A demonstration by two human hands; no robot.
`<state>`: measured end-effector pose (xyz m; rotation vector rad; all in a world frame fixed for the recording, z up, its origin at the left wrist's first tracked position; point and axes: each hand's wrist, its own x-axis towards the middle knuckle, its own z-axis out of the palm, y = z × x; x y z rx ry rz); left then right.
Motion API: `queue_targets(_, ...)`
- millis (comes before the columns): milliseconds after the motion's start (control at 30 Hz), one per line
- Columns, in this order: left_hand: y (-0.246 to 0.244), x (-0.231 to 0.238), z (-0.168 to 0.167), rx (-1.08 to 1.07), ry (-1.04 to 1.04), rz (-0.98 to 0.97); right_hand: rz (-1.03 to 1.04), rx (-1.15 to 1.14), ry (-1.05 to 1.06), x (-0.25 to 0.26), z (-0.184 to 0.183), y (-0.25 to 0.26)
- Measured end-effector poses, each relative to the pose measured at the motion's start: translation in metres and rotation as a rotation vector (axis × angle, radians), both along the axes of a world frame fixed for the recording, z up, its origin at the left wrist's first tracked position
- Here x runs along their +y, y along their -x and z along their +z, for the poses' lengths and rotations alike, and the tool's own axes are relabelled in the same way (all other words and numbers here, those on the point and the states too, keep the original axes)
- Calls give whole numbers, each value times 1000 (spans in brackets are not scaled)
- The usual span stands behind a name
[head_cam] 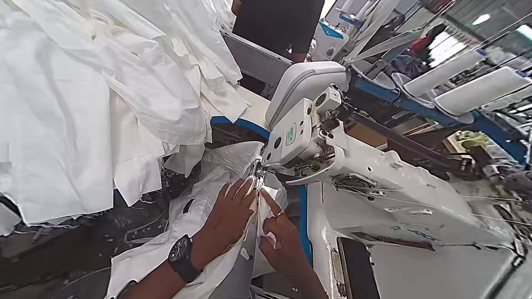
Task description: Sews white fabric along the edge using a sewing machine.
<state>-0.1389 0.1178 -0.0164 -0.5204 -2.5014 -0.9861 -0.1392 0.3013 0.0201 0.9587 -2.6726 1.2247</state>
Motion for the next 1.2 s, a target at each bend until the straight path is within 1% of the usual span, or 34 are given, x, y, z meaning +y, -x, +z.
queue_targets(67, -3, -4, 0, -37, -61, -61, 9, -112, 121, -6, -3, 5)
queue_targets(133, -3, -7, 0, -84, -212, -123, 14, -222, 229, -16, -5, 16)
queue_targets(200, -2, -6, -1, -74, -311, -162, -30, -216, 235, -25, -5, 21)
queue_targets(267, -2, -6, -1, -55, -319, -185, -135, -107, 169, -33, -1, 11)
queue_targets(300, -2, -7, 0, -57, -312, -187, -197, -86, 161, -37, -1, 5)
queue_targets(333, -3, -6, 1, -74, -308, -183, -227, -121, 181, -37, 0, 1)
queue_targets(400, -2, -2, 1, -97, -295, -170, -220, -248, 257, -33, 2, 2)
queue_targets(467, 2, -1, 0, -89, -272, -164, -191, -316, 301, -30, 2, 7)
queue_targets(600, 3, 1, 1, -77, -259, -142, -191, -280, 294, -32, 1, 7)
queue_targets(700, 7, 4, -1, -84, -302, -122, -239, -170, 218, -40, -1, 8)
queue_targets(800, 15, 9, -7, -82, -435, -66, -355, 35, 23, -55, -1, 3)
queue_targets(867, 24, 10, -9, -40, -438, -10, -449, 161, -89, -64, 5, -1)
queue_targets(900, 25, 8, -5, -51, -409, 24, -483, 176, -150, -66, 12, -8)
queue_targets(933, 19, 3, 3, -116, -362, 33, -506, 147, -245, -62, 22, -19)
queue_targets(967, 7, -8, 18, -267, -330, -24, -510, 87, -358, -53, 34, -35)
queue_targets(1000, -6, -23, 35, -476, -301, -131, -506, 1, -454, -41, 44, -48)
queue_targets(1033, -20, -38, 49, -681, -270, -239, -485, -143, -518, -28, 46, -61)
queue_targets(1067, -36, -45, 56, -788, -247, -288, -439, -326, -550, -9, 41, -70)
queue_targets(1100, -52, -46, 57, -796, -254, -271, -362, -476, -525, 16, 27, -72)
queue_targets(1133, -66, -46, 52, -743, -283, -237, -272, -584, -430, 38, 10, -72)
queue_targets(1167, -75, -45, 46, -676, -319, -215, -174, -613, -345, 52, 1, -72)
queue_targets(1200, -78, -44, 40, -630, -354, -206, -92, -532, -320, 50, 8, -71)
